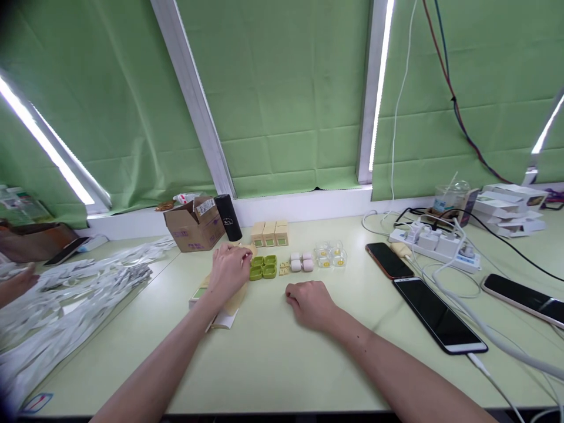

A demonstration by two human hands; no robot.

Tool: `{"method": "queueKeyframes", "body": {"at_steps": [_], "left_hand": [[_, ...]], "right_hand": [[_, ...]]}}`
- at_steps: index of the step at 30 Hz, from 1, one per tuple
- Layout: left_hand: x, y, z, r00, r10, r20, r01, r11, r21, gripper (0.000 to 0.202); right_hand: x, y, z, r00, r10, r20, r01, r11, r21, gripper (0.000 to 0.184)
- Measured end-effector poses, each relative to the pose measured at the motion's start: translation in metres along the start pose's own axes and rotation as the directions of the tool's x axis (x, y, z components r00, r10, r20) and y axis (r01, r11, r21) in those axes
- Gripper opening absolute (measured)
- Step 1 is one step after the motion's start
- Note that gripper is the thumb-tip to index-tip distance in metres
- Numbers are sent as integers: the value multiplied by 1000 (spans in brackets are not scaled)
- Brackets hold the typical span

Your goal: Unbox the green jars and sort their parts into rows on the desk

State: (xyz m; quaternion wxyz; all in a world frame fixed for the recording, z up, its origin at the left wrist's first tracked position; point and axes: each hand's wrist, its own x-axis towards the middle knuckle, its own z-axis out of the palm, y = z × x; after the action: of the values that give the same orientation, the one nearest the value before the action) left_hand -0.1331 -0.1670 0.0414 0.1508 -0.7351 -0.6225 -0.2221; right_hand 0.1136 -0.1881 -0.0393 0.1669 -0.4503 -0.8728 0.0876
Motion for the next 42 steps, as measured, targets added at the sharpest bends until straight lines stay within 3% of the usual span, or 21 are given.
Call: {"method": "queueKeyframes", "body": {"at_steps": [6, 12, 17, 22, 29, 34, 42], "left_hand": [[39, 7, 10, 997, 65, 43, -66, 998, 13, 37], [72, 15, 52, 972, 122, 203, -140, 987, 78, 50], [92, 15, 85, 967, 110, 231, -138, 985, 105, 55], [102, 21, 103, 959, 116, 259, -151, 981, 118, 64], [100, 25, 107, 961, 164, 223, -192, 975, 108, 50], [103, 29, 106, 962, 174, 211, -190, 980, 56, 51], [105, 38, 93, 982, 125, 144, -97, 977, -187, 40]], "right_hand": [[0, -1, -1, 1000, 0, 2, 0, 1000, 3, 16], [1, -1, -1, 1000, 5, -9, -5, 1000, 10, 18], [0, -2, -3, 1000, 2, -10, -2, 1000, 10, 17], [0, -3, -6, 1000, 7, -11, -7, 1000, 3, 19], [1, -4, -6, 1000, 16, 9, -16, 1000, -14, 19], [1, -4, -6, 1000, 21, 13, -21, 1000, -13, 20], [1, -2, -4, 1000, 5, 1, -5, 1000, -11, 21]]}}
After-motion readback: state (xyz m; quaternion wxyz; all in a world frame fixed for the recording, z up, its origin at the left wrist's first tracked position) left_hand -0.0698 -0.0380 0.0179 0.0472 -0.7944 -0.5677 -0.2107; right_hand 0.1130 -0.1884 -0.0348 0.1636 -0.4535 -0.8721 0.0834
